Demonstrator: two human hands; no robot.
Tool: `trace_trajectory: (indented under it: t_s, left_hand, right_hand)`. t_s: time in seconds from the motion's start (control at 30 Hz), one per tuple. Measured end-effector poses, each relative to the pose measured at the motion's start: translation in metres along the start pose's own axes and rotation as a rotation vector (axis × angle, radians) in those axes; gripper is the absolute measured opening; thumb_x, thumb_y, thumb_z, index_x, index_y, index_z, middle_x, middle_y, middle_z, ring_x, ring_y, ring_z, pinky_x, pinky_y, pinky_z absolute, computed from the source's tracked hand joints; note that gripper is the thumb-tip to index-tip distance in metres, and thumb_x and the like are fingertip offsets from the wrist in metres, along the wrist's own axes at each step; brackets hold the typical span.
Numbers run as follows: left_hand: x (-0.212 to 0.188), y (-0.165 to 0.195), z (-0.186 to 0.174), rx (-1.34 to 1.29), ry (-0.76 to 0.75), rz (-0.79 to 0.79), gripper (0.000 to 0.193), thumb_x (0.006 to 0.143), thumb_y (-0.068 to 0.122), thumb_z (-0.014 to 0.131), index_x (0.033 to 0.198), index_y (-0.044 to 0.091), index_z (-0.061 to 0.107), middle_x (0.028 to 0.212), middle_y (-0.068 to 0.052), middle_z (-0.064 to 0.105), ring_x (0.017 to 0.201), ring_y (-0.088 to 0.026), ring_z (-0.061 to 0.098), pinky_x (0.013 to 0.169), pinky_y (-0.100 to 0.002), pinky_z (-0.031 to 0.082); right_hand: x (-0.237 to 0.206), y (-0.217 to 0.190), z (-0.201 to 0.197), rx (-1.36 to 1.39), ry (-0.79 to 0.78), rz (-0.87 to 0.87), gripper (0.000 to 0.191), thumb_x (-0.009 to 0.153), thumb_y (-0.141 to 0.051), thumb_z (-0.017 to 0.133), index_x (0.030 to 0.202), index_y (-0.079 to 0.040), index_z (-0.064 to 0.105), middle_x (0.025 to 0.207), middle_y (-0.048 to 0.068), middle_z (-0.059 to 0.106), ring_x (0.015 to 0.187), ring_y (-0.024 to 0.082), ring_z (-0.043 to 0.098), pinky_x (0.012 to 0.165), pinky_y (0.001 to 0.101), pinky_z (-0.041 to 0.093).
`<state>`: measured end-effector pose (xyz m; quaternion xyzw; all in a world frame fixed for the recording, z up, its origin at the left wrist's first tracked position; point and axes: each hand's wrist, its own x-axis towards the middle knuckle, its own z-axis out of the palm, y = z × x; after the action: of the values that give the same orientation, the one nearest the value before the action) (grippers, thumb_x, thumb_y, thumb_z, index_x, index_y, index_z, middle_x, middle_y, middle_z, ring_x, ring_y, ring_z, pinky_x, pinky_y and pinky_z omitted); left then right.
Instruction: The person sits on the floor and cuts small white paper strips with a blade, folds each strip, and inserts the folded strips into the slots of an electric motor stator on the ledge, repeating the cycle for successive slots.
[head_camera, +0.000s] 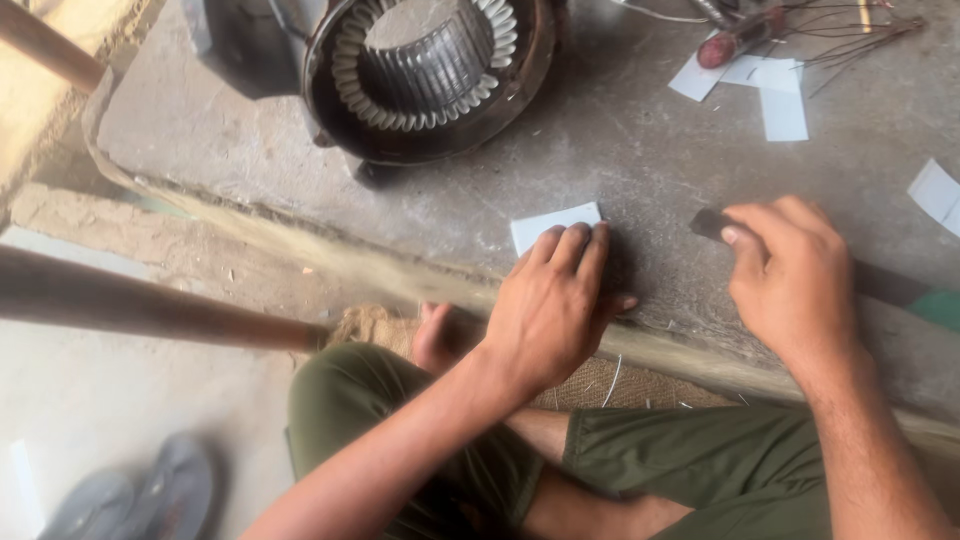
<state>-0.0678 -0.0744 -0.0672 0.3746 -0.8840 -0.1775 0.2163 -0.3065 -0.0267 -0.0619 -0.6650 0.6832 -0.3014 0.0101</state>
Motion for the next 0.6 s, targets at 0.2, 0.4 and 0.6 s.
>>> trace_trajectory:
  t_s: [0.2,0.4,0.6]
  left_hand:
    - [0.0,-0.016,-0.01,-0.044,0.048,0.131,0.07,0.091,0.048,0.073,0.139,-0.001,0.056,0.141,-0.018,0.059,0.136,-0.035,0.052,0.115,-0.046,0.044]
    - [-0.002,-0.021,-0.011,0.054,-0.007,0.177,0.091,0.068,0.045,0.08,0.144,0.004,0.054,0.141,-0.015,0.056,0.135,-0.034,0.049,0.112,-0.045,0.042]
    - [-0.004,-0.027,-0.006,0.119,-0.071,0.186,0.072,0.085,0.023,0.073,0.152,0.011,0.049,0.144,-0.012,0.051,0.139,-0.028,0.046,0.115,-0.044,0.039]
  right_hand:
    - [0.003,-0.003,-0.001,-0.014,-0.032,0.047,0.017,0.1,-0.001,0.068,0.116,-0.001,0.073,0.1,0.016,0.067,0.088,0.03,0.065,0.077,0.0411,0.051]
    - [0.014,-0.024,0.003,0.061,-0.092,0.023,0.019,0.099,0.001,0.066,0.116,-0.001,0.074,0.1,0.016,0.068,0.084,0.027,0.066,0.072,0.0376,0.051]
    - [0.035,-0.053,0.019,0.11,-0.228,-0.107,0.019,0.099,0.001,0.068,0.116,0.001,0.073,0.099,0.016,0.069,0.084,0.027,0.067,0.072,0.0381,0.052]
